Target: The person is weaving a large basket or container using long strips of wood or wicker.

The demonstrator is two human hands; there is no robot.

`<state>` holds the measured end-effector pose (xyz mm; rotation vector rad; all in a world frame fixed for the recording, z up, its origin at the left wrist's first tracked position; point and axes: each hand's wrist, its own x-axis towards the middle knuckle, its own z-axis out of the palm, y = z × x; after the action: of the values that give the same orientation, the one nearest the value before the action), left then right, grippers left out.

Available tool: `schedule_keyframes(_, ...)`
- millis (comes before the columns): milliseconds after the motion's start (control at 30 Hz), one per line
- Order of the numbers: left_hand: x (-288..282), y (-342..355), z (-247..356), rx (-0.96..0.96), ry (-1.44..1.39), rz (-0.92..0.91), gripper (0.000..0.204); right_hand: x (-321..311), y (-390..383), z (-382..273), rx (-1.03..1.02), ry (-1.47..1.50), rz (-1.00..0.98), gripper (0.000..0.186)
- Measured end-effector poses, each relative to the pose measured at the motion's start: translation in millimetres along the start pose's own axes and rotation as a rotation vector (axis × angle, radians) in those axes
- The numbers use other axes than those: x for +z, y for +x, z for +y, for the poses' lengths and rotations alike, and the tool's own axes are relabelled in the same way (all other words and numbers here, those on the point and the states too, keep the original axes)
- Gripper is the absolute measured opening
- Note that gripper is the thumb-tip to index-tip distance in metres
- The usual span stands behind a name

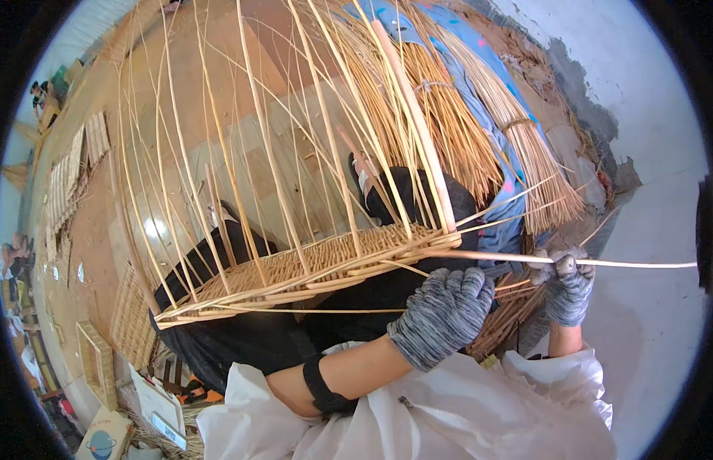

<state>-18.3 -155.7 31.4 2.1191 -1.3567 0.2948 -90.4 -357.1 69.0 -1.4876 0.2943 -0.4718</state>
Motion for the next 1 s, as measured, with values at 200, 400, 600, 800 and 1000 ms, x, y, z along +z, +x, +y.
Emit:
schedule_keyframes(200, 12.4, -6.6, 2.3, -0.032, 0.039, 0.067, 0.023, 18.0, -6.9, 32.0, -0.006, -0.259, -0.209, 0.035)
schedule_keyframes(400, -8.1, 4.8, -8.0, -0.28, -0.527, -0.106, 0.033, 35.2, 32.3, 16.8, 0.491, 0.064, -0.443, 0.041)
schedule_keyframes(600, 22.1, 13.7, -34.8, -0.564, -0.089, 0.028, 0.058, 31.3, 72.5, 16.7, 0.356, -0.165, -0.725, 0.061)
schedule_keyframes(800, 14.6, 32.1, -31.8, -0.71, -0.031, 0.01, 0.05, 21.3, 74.9, 45.9, 0.57, -0.143, -0.493, 0.065)
schedule_keyframes(1000, 31.2, 78.8, -48.6, -0.965, -0.336, -0.306, 0.042, -0.6, 77.8, 91.2, 0.351, -0.366, -0.129, 0.039)
